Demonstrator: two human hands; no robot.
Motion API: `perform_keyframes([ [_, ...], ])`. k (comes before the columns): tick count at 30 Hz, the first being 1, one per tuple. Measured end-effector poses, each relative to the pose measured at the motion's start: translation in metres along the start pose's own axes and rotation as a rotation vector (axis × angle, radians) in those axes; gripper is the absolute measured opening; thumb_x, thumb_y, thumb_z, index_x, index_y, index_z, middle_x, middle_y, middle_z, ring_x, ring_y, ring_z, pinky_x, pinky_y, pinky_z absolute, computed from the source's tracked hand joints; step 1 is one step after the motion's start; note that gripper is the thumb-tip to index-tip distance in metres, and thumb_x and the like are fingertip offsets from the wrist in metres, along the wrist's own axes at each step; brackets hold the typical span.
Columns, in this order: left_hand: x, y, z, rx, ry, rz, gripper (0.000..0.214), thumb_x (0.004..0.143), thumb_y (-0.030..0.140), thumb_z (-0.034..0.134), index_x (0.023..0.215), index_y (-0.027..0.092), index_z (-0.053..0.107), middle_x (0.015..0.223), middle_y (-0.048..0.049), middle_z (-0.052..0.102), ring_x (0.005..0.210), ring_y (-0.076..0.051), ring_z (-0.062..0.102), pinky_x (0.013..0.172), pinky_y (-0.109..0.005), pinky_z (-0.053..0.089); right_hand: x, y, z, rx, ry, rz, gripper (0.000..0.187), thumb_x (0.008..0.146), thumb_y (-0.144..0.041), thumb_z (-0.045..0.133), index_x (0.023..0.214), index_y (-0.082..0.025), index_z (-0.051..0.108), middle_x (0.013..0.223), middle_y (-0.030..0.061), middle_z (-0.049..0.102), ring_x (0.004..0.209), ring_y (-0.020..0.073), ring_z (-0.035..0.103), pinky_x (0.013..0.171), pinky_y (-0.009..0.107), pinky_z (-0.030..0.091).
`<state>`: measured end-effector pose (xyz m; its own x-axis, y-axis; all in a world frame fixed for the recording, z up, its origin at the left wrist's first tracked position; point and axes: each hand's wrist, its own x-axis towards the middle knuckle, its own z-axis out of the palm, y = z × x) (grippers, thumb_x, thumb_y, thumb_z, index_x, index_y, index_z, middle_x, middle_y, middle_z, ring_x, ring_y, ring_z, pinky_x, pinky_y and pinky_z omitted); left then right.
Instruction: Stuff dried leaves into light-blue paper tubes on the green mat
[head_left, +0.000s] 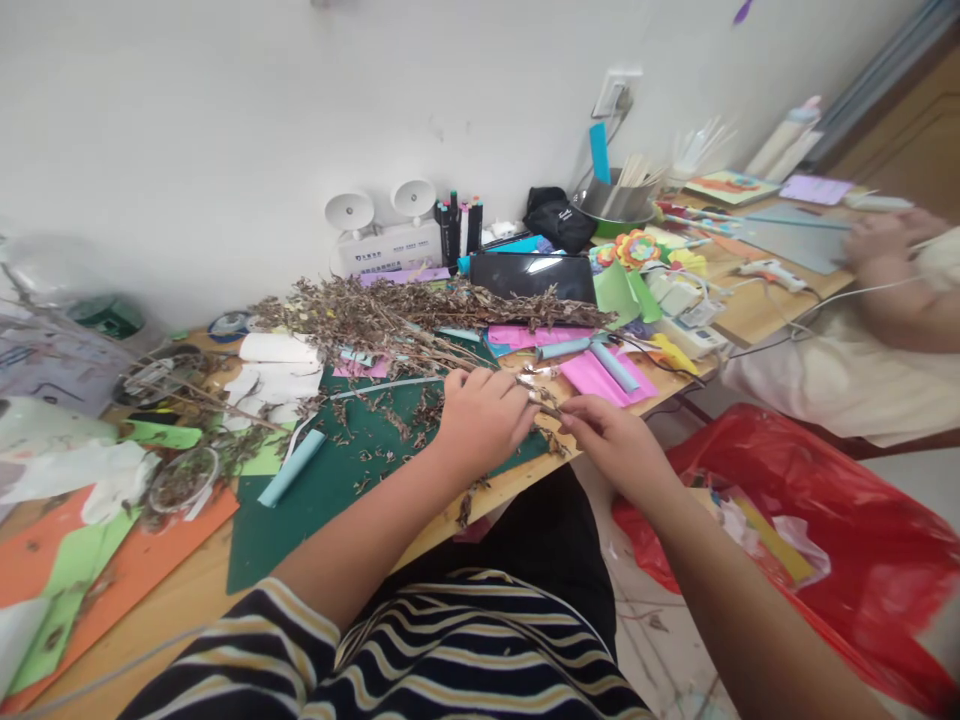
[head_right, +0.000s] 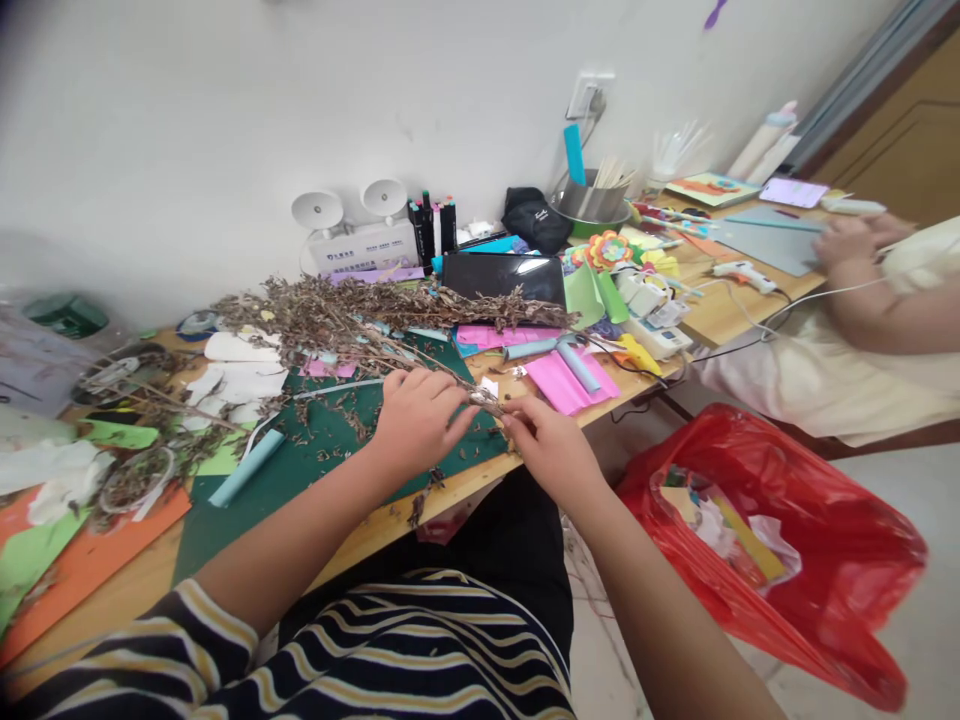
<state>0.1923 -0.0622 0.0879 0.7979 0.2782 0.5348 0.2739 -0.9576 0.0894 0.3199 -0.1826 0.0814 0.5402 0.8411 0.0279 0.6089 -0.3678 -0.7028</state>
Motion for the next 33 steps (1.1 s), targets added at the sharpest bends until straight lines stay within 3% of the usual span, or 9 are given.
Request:
perform_keyframes([
  [3,0.006,-0.004,-0.01,-0.011,0.003,0.042,0.03,0.078,0.037,0.044,0.102,0.021,0.052,0.105,-0.0092,0.054,0.095,-0.024,0.044,0.077,-0.037,0.024,-0.001,0.002,0.005,0.022,0.021,-0.01,0.015,0.075,-0.031,0.044,0.083,-0.021,0.051,0.075,0.0006,0.063,0.069,0.0146,0.058,0.062,0.027,0.042],
  [5,0.014,-0.006,-0.013,-0.024,-0.049,0.143,0.036,0.075,0.038,0.049,0.108,0.024,0.048,0.113,-0.0092,0.049,0.102,-0.026,0.041,0.079,-0.037,0.025,-0.003,0.001,0.008,0.002,0.027,-0.023,0.012,0.075,-0.031,0.044,0.079,-0.021,0.05,0.073,0.0005,0.062,0.068,0.0146,0.058,0.062,0.026,0.042],
  [7,0.022,-0.007,-0.011,-0.039,-0.169,0.274,0.032,0.072,0.04,0.053,0.101,0.024,0.052,0.105,-0.0082,0.055,0.098,-0.025,0.045,0.076,-0.034,0.027,-0.005,0.0,0.011,0.003,0.02,-0.037,0.009,0.075,-0.028,0.044,0.08,-0.021,0.047,0.074,0.0002,0.063,0.069,0.0144,0.058,0.062,0.025,0.041],
  [11,0.037,-0.008,0.0,-0.049,-0.399,0.503,0.018,0.075,0.035,0.051,0.073,0.018,0.058,0.069,-0.0061,0.059,0.071,-0.018,0.052,0.06,-0.026,0.029,-0.01,-0.004,0.007,-0.071,-0.019,-0.072,0.017,0.075,-0.023,0.044,0.091,-0.021,0.04,0.08,0.0011,0.063,0.073,0.0141,0.059,0.061,0.024,0.04],
  [13,0.04,-0.009,0.001,-0.047,-0.386,0.573,0.019,0.078,0.031,0.048,0.071,0.017,0.057,0.069,-0.0058,0.058,0.069,-0.017,0.05,0.056,-0.026,0.028,-0.012,-0.006,0.001,-0.238,-0.059,-0.081,0.016,0.078,-0.027,0.042,0.092,-0.021,0.041,0.077,0.0023,0.063,0.07,0.0156,0.058,0.057,0.024,0.038],
  [17,0.04,-0.01,-0.004,-0.041,-0.336,0.654,0.022,0.081,0.028,0.042,0.07,0.016,0.057,0.073,-0.005,0.057,0.071,-0.016,0.049,0.056,-0.026,0.028,-0.017,-0.004,-0.008,-0.605,-0.178,-0.127,0.022,0.083,-0.031,0.031,0.074,-0.019,0.045,0.068,0.0047,0.06,0.063,0.0179,0.056,0.05,0.024,0.03],
  [23,0.044,-0.004,-0.008,-0.014,-0.314,0.78,0.019,0.081,0.019,0.041,0.073,0.016,0.058,0.078,-0.0064,0.059,0.077,-0.016,0.049,0.057,-0.028,0.028,-0.024,0.002,-0.004,-0.661,-0.171,-0.175,0.021,0.084,-0.027,0.03,0.079,-0.018,0.048,0.079,0.0061,0.062,0.069,0.016,0.056,0.052,0.023,0.029],
  [29,0.051,0.01,-0.013,0.039,-0.536,0.74,0.018,0.077,0.018,0.042,0.068,0.015,0.058,0.062,-0.0062,0.058,0.054,-0.014,0.051,0.042,-0.025,0.02,-0.025,0.003,-0.003,-0.697,-0.135,-0.143,0.022,0.084,-0.029,0.031,0.08,-0.019,0.05,0.079,0.0062,0.062,0.07,0.0176,0.057,0.05,0.024,0.027],
  [33,0.037,0.009,-0.041,0.002,-0.527,0.57,0.022,0.077,0.022,0.04,0.063,0.015,0.056,0.055,-0.0038,0.054,0.049,-0.014,0.05,0.04,-0.024,0.018,-0.023,0.015,-0.014,-0.756,-0.04,-0.001,0.021,0.082,-0.03,0.034,0.076,-0.02,0.051,0.068,0.0038,0.062,0.06,0.0157,0.055,0.046,0.023,0.025],
])
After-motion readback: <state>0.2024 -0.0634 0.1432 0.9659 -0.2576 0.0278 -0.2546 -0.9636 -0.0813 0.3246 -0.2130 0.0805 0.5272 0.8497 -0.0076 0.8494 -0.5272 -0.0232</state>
